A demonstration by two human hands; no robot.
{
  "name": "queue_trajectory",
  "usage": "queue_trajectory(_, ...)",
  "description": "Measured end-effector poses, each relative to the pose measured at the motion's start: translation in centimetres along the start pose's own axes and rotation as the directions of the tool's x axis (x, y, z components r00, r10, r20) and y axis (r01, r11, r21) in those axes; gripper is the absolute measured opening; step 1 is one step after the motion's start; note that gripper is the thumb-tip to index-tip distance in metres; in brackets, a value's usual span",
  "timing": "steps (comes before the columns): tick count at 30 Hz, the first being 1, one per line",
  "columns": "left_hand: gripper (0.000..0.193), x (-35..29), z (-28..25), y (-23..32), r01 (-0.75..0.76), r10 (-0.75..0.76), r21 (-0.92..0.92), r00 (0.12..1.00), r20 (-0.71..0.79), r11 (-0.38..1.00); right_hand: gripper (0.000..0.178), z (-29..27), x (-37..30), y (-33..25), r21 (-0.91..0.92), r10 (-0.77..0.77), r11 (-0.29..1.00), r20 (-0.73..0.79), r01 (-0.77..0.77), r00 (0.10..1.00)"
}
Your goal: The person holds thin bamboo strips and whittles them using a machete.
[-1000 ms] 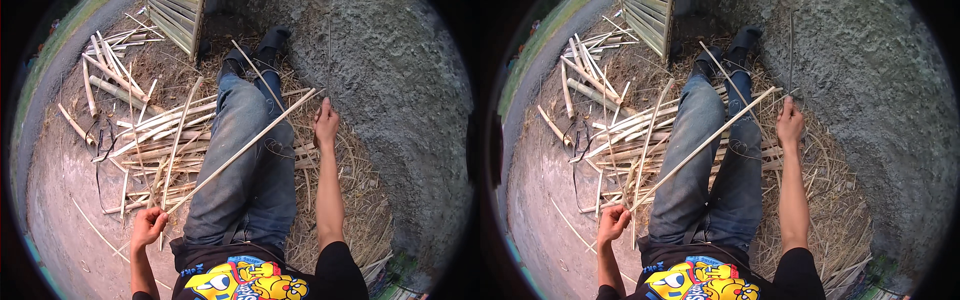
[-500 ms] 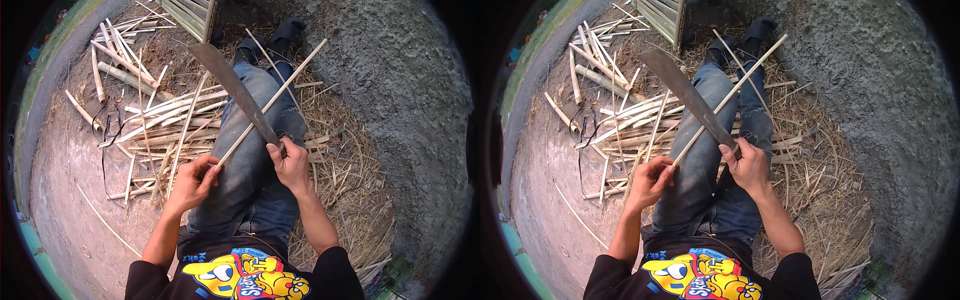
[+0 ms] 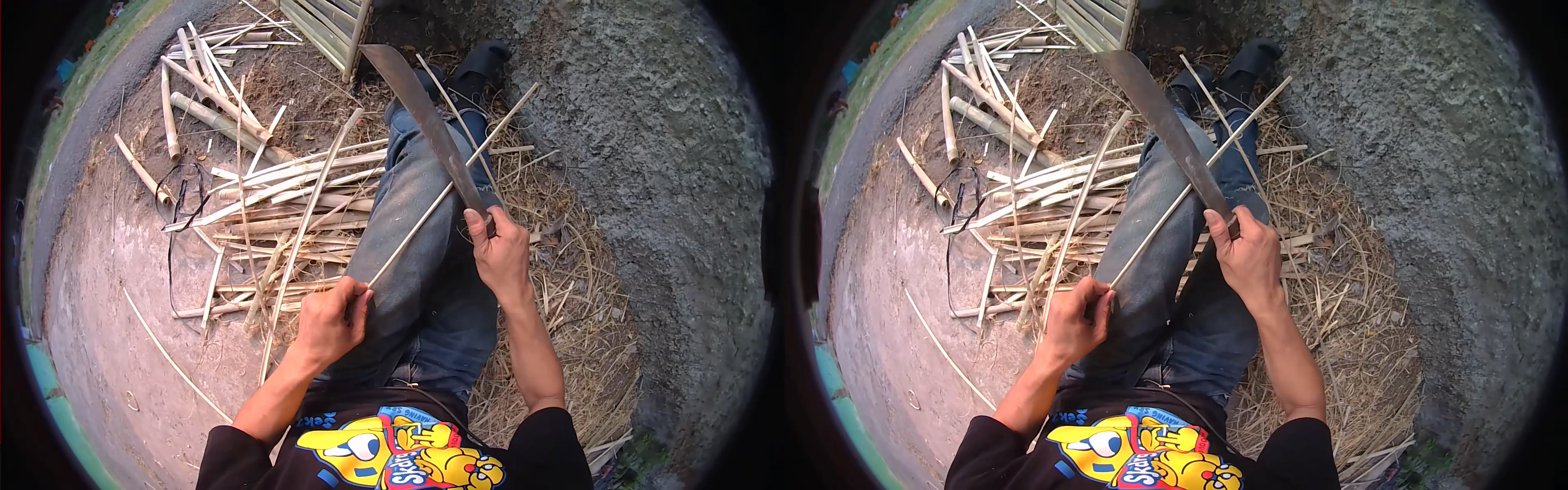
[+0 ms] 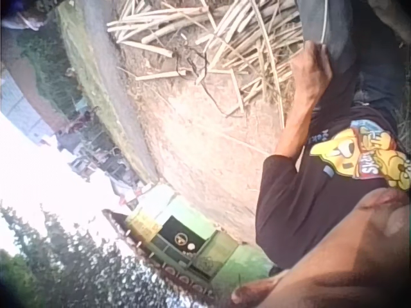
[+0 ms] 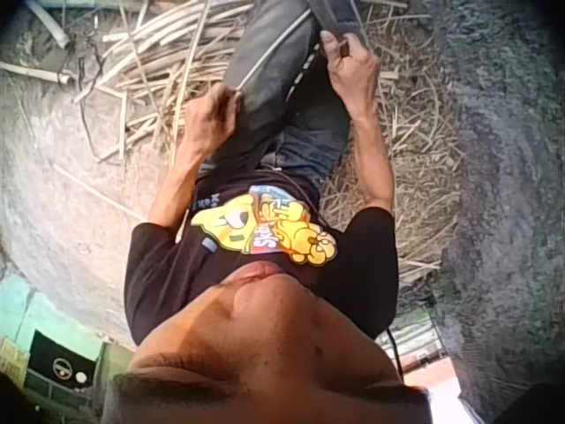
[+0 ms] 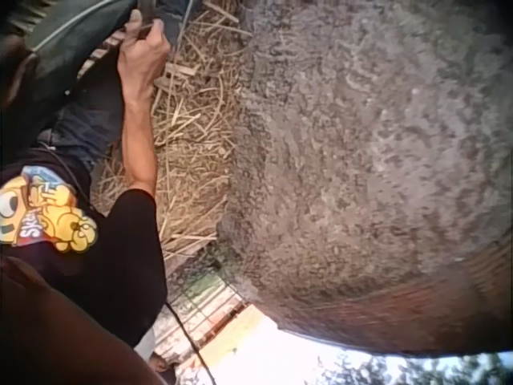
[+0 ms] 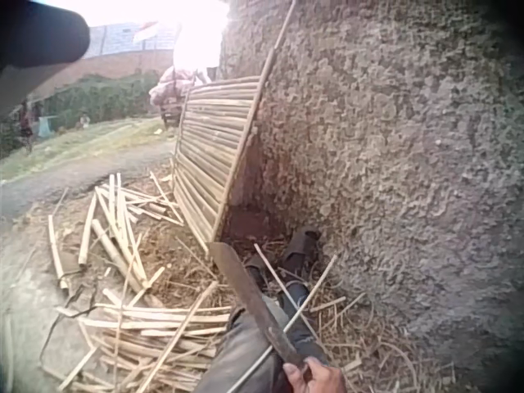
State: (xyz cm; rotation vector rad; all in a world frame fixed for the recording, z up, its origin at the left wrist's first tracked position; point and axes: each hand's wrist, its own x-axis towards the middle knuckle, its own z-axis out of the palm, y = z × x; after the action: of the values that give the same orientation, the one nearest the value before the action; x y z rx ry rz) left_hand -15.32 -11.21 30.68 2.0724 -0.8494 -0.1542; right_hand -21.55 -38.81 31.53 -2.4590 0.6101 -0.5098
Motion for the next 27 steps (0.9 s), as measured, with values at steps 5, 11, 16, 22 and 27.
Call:
queue_trajectory(5,0.01,-0.1,0.5,-0.3,-0.005,0.005,0.013,1.0,0.005,1.0,0.059,1.1,-3.3,-1.0,-0.121,-0.358,0.918,0.155,0.377,0.921)
queue_trajectory(11,0.01,1.4,-0.3,-0.5,-0.025,0.024,-0.047,1.0,-0.018,0.999,0.059,0.9,-0.4,-0.3,-0.184,-0.281,0.939,0.079,0.291,0.957)
queue_trajectory(16,0.01,1.4,-0.1,-1.2,-0.015,0.015,-0.046,1.0,-0.011,0.999,0.06,1.7,-1.7,-0.7,-0.055,-0.286,0.954,0.119,0.294,0.951)
queue_trajectory(22,0.01,-0.2,-0.2,-0.7,0.02,-0.019,-0.078,1.0,0.005,0.997,0.058,-0.8,1.9,0.3,-0.065,-0.056,0.996,0.054,0.06,0.997)
queue_trajectory(27,0.011,0.3,0.4,-0.8,-0.039,0.039,-0.029,0.999,0.014,0.999,0.061,0.7,-0.6,-0.7,-0.072,-0.233,0.967,0.149,0.246,0.961)
